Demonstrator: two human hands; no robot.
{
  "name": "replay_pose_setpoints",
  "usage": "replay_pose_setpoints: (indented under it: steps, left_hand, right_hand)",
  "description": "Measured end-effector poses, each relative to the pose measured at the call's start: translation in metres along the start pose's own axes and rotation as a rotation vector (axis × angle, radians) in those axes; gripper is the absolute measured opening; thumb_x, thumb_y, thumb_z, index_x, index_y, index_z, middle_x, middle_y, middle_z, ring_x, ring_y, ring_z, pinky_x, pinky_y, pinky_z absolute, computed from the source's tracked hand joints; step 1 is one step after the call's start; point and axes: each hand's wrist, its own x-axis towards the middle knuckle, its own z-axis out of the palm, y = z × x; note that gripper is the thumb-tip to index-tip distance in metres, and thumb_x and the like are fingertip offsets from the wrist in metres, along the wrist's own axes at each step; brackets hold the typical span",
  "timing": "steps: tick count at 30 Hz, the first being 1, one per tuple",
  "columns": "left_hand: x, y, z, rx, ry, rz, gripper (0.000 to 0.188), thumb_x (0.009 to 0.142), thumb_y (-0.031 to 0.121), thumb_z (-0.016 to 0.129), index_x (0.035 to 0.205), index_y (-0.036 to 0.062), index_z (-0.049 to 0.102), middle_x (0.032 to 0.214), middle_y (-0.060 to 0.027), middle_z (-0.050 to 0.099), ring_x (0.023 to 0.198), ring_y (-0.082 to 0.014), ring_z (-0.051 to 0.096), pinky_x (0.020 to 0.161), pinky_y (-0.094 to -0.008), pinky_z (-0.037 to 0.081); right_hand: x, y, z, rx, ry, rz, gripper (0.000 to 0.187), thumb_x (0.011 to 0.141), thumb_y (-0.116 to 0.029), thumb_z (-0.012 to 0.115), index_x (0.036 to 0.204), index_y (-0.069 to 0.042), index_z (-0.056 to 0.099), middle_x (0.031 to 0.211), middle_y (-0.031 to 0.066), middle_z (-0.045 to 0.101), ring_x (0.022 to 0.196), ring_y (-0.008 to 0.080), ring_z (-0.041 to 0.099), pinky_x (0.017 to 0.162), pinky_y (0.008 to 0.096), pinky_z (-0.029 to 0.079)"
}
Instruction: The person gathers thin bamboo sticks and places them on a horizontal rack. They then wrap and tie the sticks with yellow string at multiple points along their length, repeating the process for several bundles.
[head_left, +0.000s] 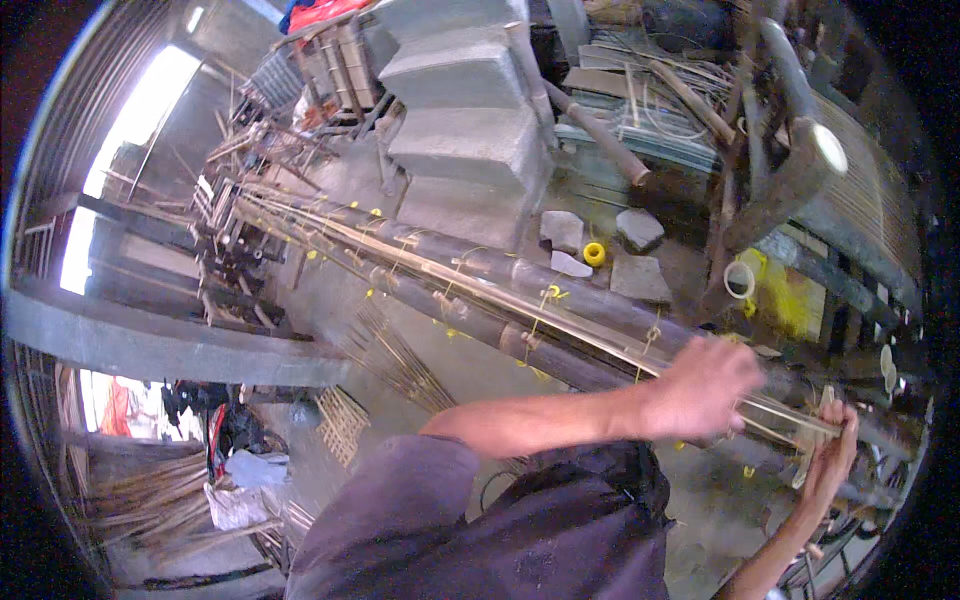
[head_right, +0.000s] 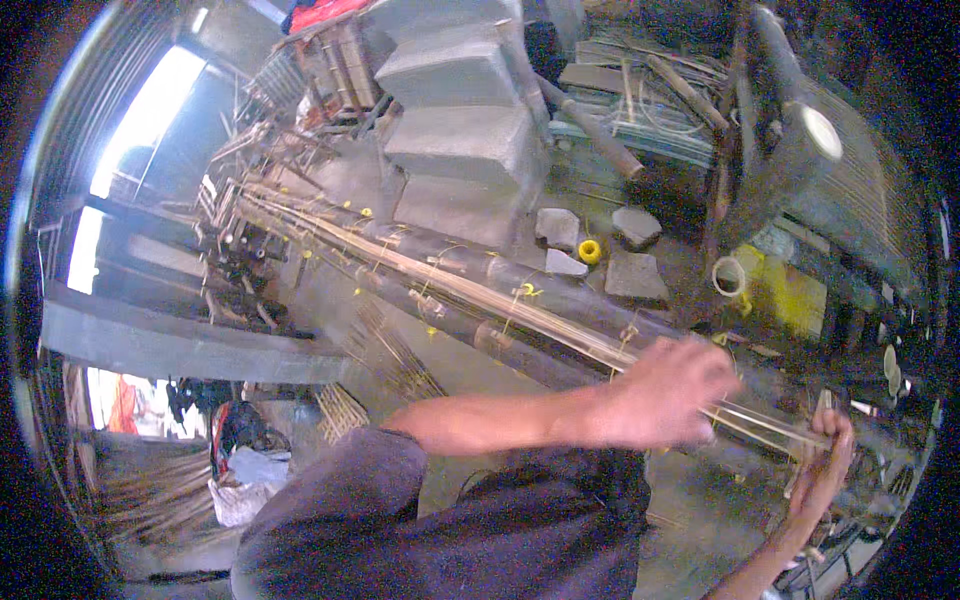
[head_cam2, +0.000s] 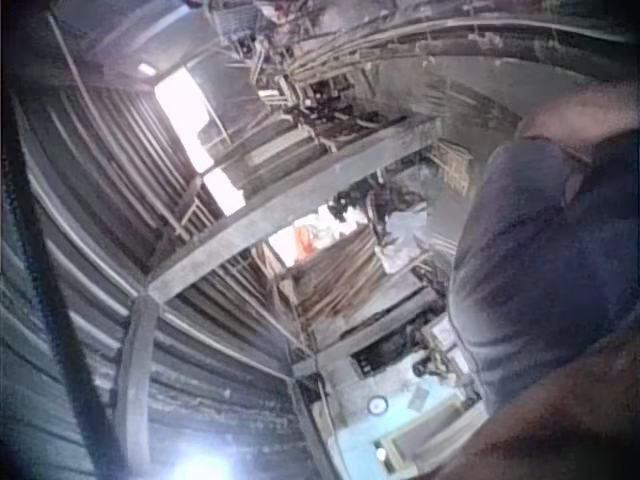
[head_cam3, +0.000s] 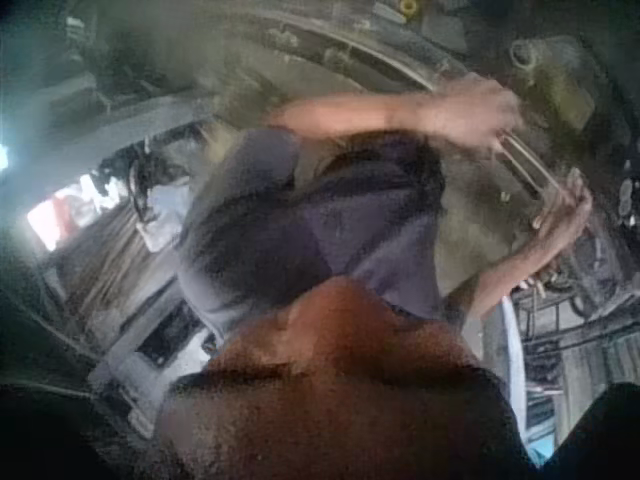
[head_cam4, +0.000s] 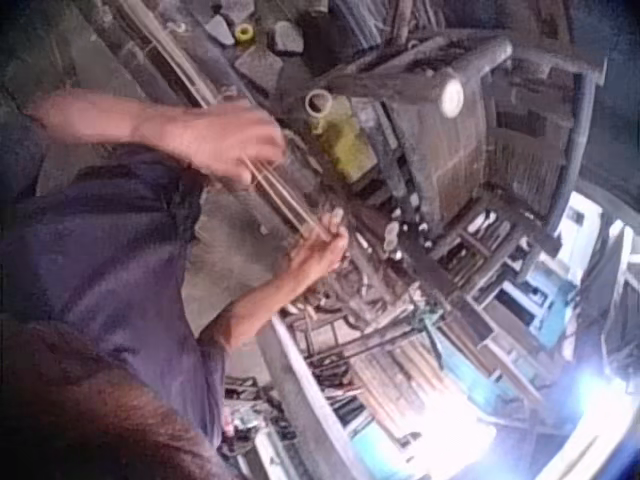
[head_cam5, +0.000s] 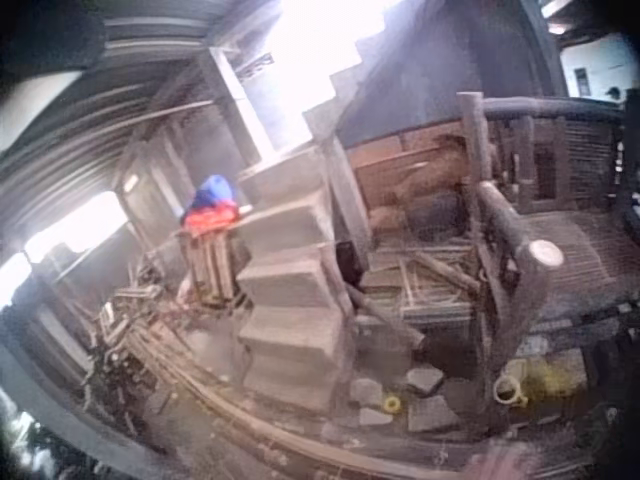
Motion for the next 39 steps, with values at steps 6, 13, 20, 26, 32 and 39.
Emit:
replay_pose_setpoints:
  steps: [6, 13, 20, 26, 32, 39]
  left_hand:
    - [-0.038, 0.144, -0.091, 0.224, 0.038, 0.441, 0.027, 0.083, 0.026, 0.060, 0.106, 0.0120, 0.058, 0.107, -0.0103, 0.057, 0.103, -0.0238, 0.057, 0.090, -0.0399, 0.042]
    - [-0.013, 0.018, -0.033, -0.041, 0.035, 0.163, 0.070, 0.074, 0.043, 0.069, 0.131, 0.0065, 0.051, 0.136, -0.0184, 0.050, 0.123, -0.0382, 0.048, 0.103, -0.0495, 0.038]
    - [-0.022, -0.095, 0.061, -0.014, -0.254, -0.302, 0.029, 0.095, 0.033, 0.052, 0.093, 0.0093, 0.069, 0.091, -0.0128, 0.068, 0.088, -0.0352, 0.064, 0.073, -0.0438, 0.050]
    - [0.000, -0.082, 0.084, 0.013, -0.238, -0.156, 0.022, 0.093, 0.022, 0.058, 0.098, 0.0027, 0.066, 0.098, -0.0140, 0.066, 0.090, -0.0349, 0.064, 0.076, -0.0408, 0.050]
    - [0.008, -0.054, 0.138, 0.043, -0.217, -0.107, 0.015, 0.088, 0.014, 0.063, 0.095, 0.0010, 0.068, 0.097, -0.0147, 0.067, 0.090, -0.0348, 0.065, 0.078, -0.0398, 0.052]
    - [0.009, -0.056, 0.142, 0.136, -0.222, -0.079, 0.019, 0.089, 0.019, 0.062, 0.100, 0.0044, 0.069, 0.099, -0.0157, 0.068, 0.089, -0.0345, 0.066, 0.075, -0.0431, 0.053]
  right_hand:
    - [0.000, -0.021, -0.018, -0.140, -0.049, 0.066, 0.054, 0.095, -0.045, 0.058, 0.126, -0.003, 0.048, 0.127, 0.0110, 0.052, 0.118, 0.0234, 0.052, 0.102, 0.0352, 0.044]
    - [-0.029, -0.045, 0.009, -0.200, 0.232, -0.027, 0.041, 0.096, -0.033, 0.052, 0.123, -0.003, 0.054, 0.120, 0.0146, 0.060, 0.112, 0.0278, 0.058, 0.098, 0.0407, 0.047]
    - [-0.012, 0.030, 0.070, 0.531, 0.046, -0.156, 0.035, 0.101, -0.032, 0.043, 0.070, -0.018, 0.038, 0.057, -0.0041, 0.030, 0.047, 0.0113, 0.026, 0.048, 0.0313, 0.028]
    - [-0.079, 0.121, -0.055, -0.279, 0.105, 0.017, 0.050, 0.096, -0.032, 0.058, 0.136, -0.006, 0.043, 0.109, 0.0065, 0.059, 0.095, 0.0163, 0.057, 0.084, 0.0334, 0.047]
    - [-0.232, 0.291, -0.175, -0.797, 0.012, 0.408, 0.057, 0.094, -0.027, 0.061, 0.141, -0.001, 0.039, 0.107, 0.0096, 0.063, 0.102, 0.0166, 0.060, 0.091, 0.0327, 0.048]
    - [-0.165, 0.199, -0.006, -0.339, -0.182, 0.334, 0.037, 0.093, -0.027, 0.060, 0.121, -0.004, 0.059, 0.099, 0.0152, 0.067, 0.093, 0.0273, 0.065, 0.084, 0.0405, 0.050]
